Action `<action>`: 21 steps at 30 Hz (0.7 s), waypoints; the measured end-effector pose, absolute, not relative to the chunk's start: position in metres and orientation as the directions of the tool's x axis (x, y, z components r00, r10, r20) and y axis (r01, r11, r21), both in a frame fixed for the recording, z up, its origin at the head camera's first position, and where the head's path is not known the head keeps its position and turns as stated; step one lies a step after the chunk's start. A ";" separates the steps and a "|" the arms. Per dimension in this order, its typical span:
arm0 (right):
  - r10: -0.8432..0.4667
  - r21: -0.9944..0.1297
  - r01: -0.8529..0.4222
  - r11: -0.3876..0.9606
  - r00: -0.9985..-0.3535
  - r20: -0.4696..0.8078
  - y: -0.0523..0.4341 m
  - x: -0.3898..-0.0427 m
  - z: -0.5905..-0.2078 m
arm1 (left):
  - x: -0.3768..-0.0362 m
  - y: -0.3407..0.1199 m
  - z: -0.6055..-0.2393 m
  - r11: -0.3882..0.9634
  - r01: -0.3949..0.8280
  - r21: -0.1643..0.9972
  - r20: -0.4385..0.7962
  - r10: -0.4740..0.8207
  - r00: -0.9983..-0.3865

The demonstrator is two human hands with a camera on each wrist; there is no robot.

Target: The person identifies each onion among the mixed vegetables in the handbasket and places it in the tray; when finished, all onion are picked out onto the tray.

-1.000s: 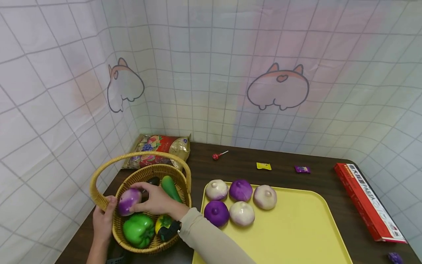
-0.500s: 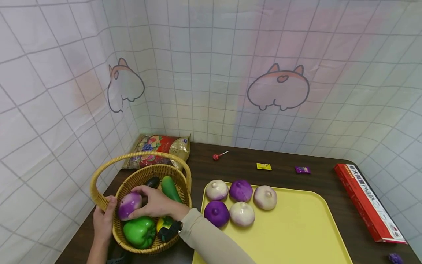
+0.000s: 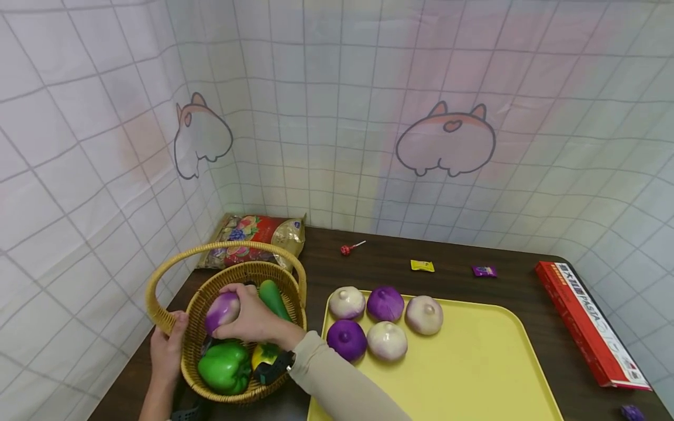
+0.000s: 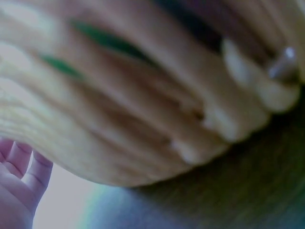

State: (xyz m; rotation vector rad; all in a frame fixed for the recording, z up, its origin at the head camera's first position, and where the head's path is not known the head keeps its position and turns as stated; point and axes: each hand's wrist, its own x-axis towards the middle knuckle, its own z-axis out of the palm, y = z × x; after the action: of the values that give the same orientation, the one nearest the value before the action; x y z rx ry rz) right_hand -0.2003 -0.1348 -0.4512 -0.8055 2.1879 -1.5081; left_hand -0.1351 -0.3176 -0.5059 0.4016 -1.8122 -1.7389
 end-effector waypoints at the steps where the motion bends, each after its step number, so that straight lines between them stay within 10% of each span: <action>1: -0.625 -0.933 -0.244 0.264 -0.780 0.027 -0.134 -0.200 -0.450 | -0.135 -0.318 -0.506 0.091 0.179 0.980 0.198 -0.592 -0.781; 21: -0.560 -0.885 -0.389 0.255 -0.806 0.193 -0.056 -0.155 -0.407 | -0.134 -0.322 -0.505 0.165 0.096 0.982 0.175 -0.577 -0.798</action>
State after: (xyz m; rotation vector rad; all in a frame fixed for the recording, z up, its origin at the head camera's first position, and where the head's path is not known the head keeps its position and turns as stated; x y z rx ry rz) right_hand -0.1547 -0.0562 -0.4065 -0.8998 2.3566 -1.5874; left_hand -0.1344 -0.3215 -0.5049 0.4537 -1.9240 -1.6813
